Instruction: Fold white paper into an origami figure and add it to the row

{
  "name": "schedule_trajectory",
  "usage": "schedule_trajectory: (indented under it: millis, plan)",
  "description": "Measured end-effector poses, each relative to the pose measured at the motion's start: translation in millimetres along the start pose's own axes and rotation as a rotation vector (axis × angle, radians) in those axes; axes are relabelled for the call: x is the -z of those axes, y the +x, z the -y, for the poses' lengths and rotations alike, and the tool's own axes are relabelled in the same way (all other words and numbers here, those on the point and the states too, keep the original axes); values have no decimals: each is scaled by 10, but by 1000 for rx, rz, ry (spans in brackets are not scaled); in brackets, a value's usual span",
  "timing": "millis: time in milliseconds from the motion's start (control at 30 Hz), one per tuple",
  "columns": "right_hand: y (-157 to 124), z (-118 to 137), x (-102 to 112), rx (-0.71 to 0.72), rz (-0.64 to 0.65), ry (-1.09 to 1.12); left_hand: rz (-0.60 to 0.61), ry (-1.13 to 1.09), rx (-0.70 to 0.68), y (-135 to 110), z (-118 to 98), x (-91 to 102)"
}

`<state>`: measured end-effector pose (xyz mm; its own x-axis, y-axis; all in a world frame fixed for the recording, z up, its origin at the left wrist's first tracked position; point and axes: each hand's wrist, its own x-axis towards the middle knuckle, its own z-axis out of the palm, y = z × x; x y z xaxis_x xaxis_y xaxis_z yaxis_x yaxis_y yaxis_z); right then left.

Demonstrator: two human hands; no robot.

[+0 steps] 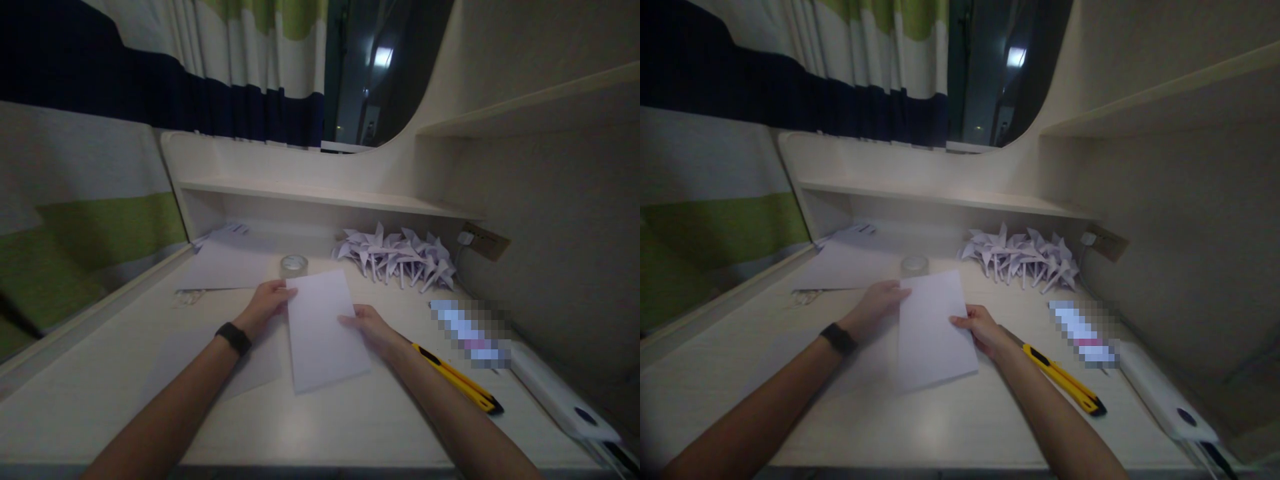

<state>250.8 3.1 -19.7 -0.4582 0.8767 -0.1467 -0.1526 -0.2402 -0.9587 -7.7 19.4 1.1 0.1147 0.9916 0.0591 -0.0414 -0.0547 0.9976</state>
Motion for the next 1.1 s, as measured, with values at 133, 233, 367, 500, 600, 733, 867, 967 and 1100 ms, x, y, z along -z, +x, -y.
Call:
schedule_trajectory:
  millis: [133,233,367,500,600,733,867,967,1100]
  plan:
    - [-26,48,59,-13,-8,-30,-40,31,25,60,-24,63]
    - [-73,119,99,-44,31,-64,-17,25,39,67,1,84]
    - [-110,171,127,-73,62,-100,-1,43,42,43,56,113]
    - [-76,131,145,-47,28,-84,70,-9,52,16,50,136]
    - [-48,100,151,-24,-19,-68,139,-1,57,-2,17,130]
    - [-41,114,143,3,-13,-69,125,57,38,-24,-15,109]
    - [-24,140,154,25,-6,-101,119,51,66,-30,-15,119]
    - [-13,151,174,27,-16,-126,139,36,87,-28,-10,145]
    - [-45,175,160,37,34,-94,147,-44,89,-29,-15,164]
